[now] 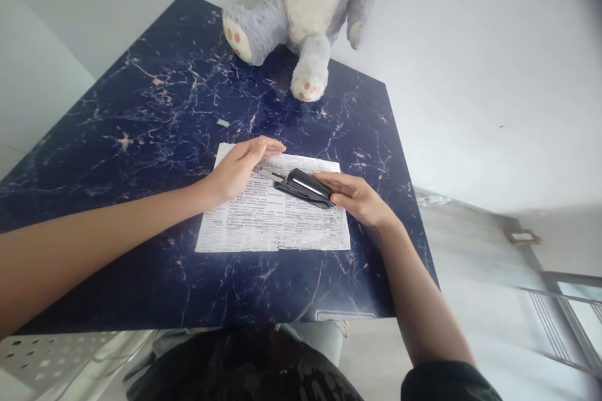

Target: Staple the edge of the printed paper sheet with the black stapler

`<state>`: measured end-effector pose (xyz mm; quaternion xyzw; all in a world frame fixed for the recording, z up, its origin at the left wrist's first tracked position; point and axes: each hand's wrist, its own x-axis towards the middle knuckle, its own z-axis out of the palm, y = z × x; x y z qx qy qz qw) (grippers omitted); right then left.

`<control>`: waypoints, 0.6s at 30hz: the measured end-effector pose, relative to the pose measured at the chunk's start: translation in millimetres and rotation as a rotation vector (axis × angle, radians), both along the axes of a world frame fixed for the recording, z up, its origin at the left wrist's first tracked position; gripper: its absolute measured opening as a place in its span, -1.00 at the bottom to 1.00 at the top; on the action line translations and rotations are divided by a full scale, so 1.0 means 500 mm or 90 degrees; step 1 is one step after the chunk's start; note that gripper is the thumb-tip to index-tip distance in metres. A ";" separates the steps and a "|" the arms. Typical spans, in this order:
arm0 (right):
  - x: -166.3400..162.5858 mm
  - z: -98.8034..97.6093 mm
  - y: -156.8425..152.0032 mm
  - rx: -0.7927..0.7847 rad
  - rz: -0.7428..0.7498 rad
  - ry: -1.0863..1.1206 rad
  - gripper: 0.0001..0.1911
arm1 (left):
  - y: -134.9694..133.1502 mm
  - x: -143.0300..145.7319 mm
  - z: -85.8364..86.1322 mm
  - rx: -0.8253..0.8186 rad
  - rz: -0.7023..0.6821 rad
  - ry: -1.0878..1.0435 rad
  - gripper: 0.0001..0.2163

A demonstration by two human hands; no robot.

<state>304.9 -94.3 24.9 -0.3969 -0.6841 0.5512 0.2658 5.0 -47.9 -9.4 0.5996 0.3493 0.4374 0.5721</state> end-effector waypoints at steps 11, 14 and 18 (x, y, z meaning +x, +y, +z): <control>-0.051 -0.015 -0.051 0.527 -0.212 -0.305 -0.44 | 0.005 -0.002 0.021 -0.067 0.006 -0.146 -0.71; -0.047 -0.013 -0.060 0.639 -0.175 -0.344 -0.43 | 0.011 -0.004 0.028 -0.208 -0.090 -0.221 -0.77; -0.060 -0.012 -0.066 0.627 -0.072 -0.418 -0.40 | 0.009 -0.003 0.020 -0.269 -0.207 -0.188 -0.80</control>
